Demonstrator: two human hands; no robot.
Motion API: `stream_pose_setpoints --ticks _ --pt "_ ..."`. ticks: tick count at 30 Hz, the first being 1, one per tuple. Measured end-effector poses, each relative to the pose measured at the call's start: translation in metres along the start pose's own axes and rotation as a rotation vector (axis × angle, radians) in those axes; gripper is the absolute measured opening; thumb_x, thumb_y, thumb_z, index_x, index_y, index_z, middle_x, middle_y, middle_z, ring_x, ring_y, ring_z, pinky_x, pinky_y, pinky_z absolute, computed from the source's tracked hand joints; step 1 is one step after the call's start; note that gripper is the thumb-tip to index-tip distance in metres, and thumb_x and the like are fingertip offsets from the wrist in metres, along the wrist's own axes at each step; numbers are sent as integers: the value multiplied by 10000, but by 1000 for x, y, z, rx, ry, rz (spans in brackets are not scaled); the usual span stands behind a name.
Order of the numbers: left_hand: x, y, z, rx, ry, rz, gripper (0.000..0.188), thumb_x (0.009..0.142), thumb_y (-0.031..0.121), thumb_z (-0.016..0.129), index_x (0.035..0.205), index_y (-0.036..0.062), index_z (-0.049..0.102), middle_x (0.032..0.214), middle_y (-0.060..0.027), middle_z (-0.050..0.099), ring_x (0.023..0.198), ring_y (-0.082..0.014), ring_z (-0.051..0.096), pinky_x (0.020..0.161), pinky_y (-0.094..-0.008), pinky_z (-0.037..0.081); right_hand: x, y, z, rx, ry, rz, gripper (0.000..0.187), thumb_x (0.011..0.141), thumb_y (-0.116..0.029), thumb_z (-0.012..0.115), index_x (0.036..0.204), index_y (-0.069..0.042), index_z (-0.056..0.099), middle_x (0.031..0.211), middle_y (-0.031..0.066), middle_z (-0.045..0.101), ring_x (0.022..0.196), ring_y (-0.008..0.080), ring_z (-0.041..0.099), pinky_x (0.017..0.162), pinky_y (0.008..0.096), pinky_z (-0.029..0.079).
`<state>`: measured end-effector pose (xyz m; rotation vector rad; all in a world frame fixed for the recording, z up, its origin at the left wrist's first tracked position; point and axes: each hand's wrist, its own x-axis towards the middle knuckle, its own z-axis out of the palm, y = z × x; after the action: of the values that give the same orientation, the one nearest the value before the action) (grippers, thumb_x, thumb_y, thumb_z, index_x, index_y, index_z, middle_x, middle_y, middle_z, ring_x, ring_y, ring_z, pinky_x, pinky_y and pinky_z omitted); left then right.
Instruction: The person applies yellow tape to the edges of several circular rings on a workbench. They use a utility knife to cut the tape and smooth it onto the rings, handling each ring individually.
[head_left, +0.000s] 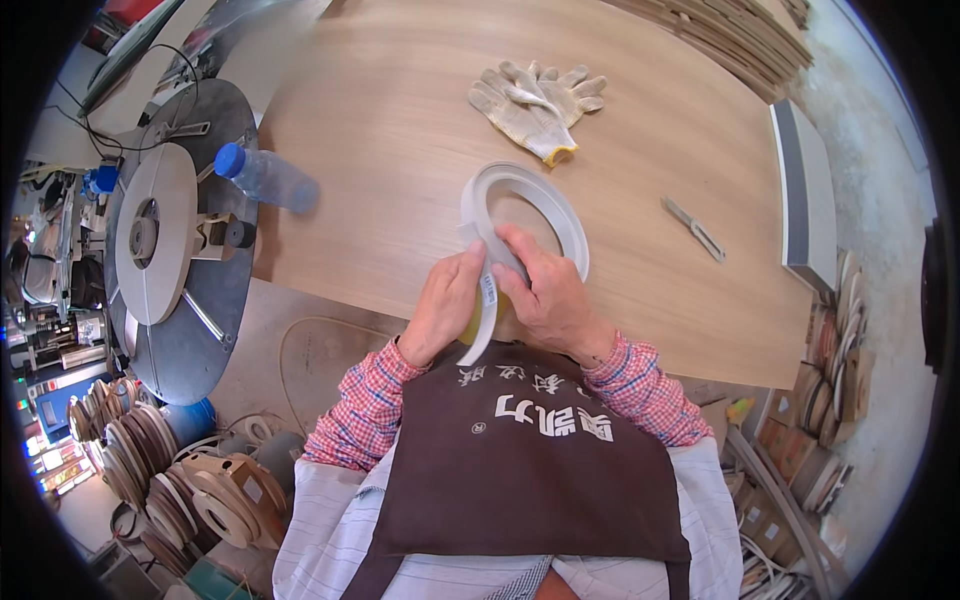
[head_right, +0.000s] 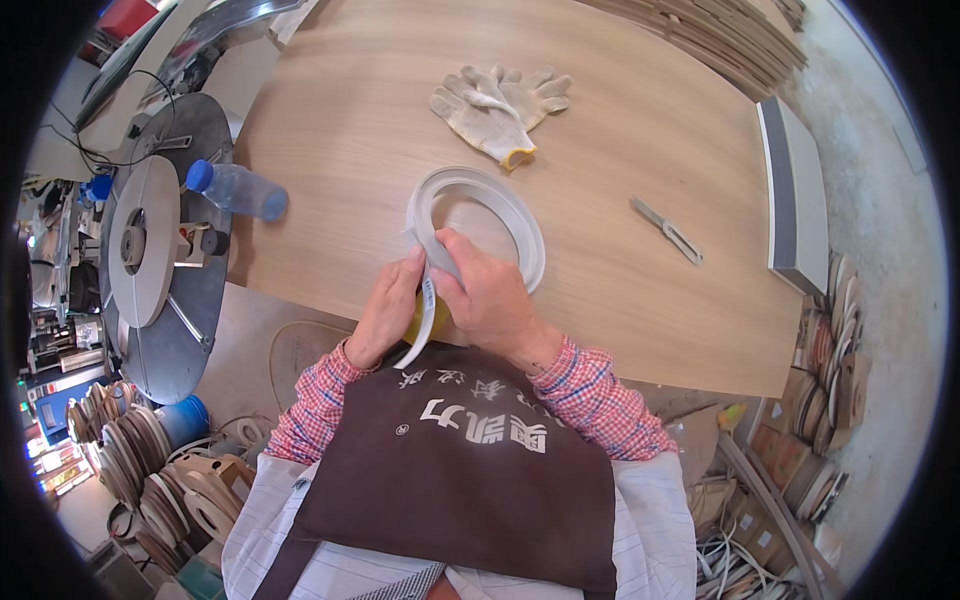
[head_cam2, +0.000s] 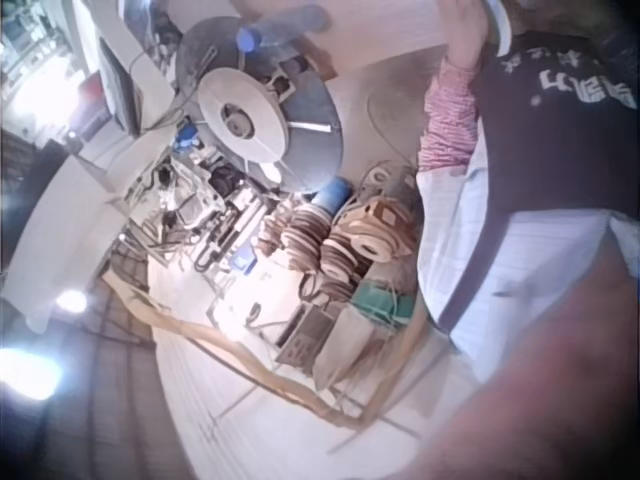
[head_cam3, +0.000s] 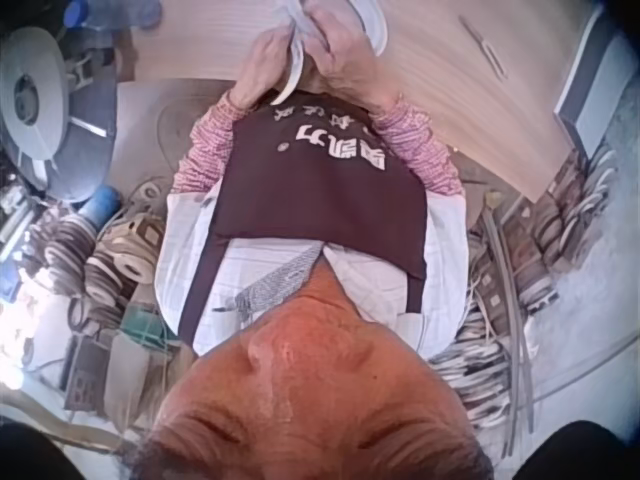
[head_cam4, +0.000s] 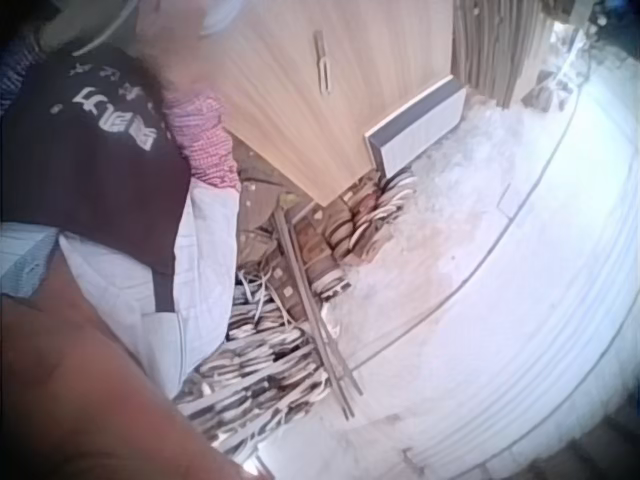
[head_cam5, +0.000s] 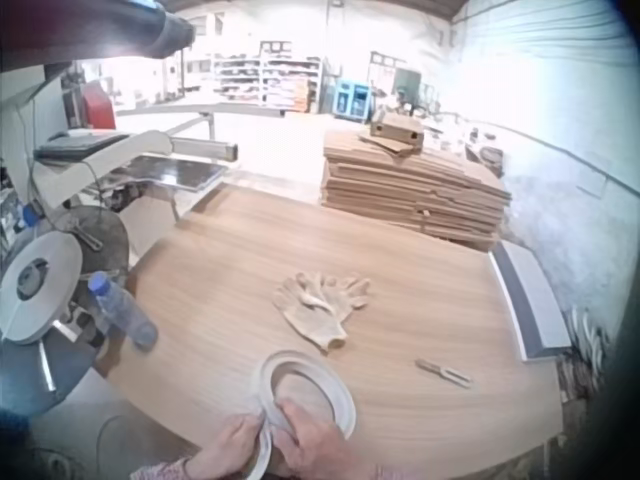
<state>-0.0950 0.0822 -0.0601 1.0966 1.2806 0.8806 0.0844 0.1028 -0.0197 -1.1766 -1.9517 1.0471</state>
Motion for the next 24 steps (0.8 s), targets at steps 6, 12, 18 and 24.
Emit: stream_pose_setpoints --ticks 6,12,18,24 --pt "2 8 -4 41 -82 12 584 1123 440 409 900 -56 623 794 -50 605 784 -115 509 736 -329 473 4 -11 -8 -114 -47 -17 486 877 -94 688 1323 37 549 1062 276 695 915 440 695 780 487 553" --pt "1 13 -9 34 -170 -125 554 1101 455 465 957 -37 673 826 -31 619 805 -97 528 722 -298 474 7 -6 -17 -55 -109 9 521 845 -77 686 1338 9 542 1092 269 695 940 463 682 813 502 546" --pt "-22 9 -28 35 116 -71 333 1060 295 586 1203 7 674 841 0 581 798 -78 509 724 -267 460 4 5 -49 62 -206 203 602 864 -33 683 1439 2 505 1249 209 692 1188 297 676 992 375 523" --pt "-19 20 -49 256 181 150 287 1007 76 615 1281 7 662 1012 -11 628 823 -77 523 747 -242 458 7 13 -61 135 -213 219 599 870 3 669 1445 1 501 1306 184 674 1265 266 640 1043 367 504"
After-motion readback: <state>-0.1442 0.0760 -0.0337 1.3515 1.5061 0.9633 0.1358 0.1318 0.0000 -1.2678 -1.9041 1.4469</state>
